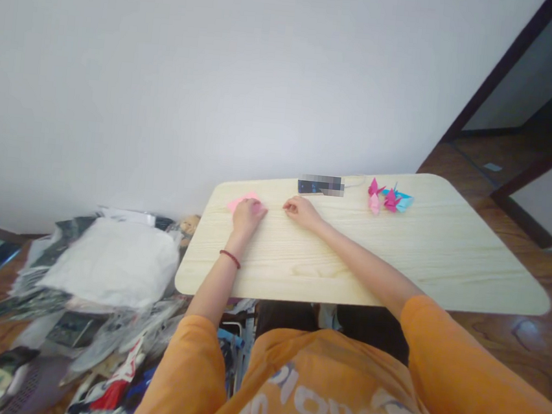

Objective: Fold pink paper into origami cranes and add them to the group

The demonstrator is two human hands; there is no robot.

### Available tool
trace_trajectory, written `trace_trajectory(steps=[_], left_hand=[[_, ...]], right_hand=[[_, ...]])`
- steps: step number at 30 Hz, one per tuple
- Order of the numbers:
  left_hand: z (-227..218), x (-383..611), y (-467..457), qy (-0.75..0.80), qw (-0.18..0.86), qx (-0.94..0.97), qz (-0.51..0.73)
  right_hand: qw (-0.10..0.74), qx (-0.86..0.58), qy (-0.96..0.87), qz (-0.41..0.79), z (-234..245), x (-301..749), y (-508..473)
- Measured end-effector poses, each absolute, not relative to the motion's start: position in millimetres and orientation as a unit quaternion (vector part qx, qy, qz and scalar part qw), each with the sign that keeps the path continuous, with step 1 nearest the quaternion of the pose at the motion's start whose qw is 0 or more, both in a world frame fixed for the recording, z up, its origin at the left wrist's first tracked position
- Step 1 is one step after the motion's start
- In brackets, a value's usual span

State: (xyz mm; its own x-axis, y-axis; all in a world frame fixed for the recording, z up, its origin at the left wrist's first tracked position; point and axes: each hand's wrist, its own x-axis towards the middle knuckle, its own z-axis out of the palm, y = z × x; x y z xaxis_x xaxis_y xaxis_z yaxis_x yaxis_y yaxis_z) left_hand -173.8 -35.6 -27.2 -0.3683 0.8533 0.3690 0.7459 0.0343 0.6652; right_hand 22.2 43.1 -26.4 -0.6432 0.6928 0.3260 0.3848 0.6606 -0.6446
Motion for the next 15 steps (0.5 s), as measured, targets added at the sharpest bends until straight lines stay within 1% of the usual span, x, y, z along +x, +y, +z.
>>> trace_trajectory(steps=[3,10,15], left_hand=[[-29.4,-170.7,-39.0,0.729,0.049,0.562,0.387],[-27.3,-164.9,-44.2,0.724,0.067,0.541,0.422],[-29.5,-167.6,-45.3,0.712,0.088,0.465,0.518]], right_hand=[[0.306,-0.314,-0.859,0.266,-32.9,21.5,42.2],[0.326,-0.314,-0.841,0.295,-38.1,25.4,42.1],[0.337,-0.322,-0.829,0.308,-37.7,25.6,40.1]])
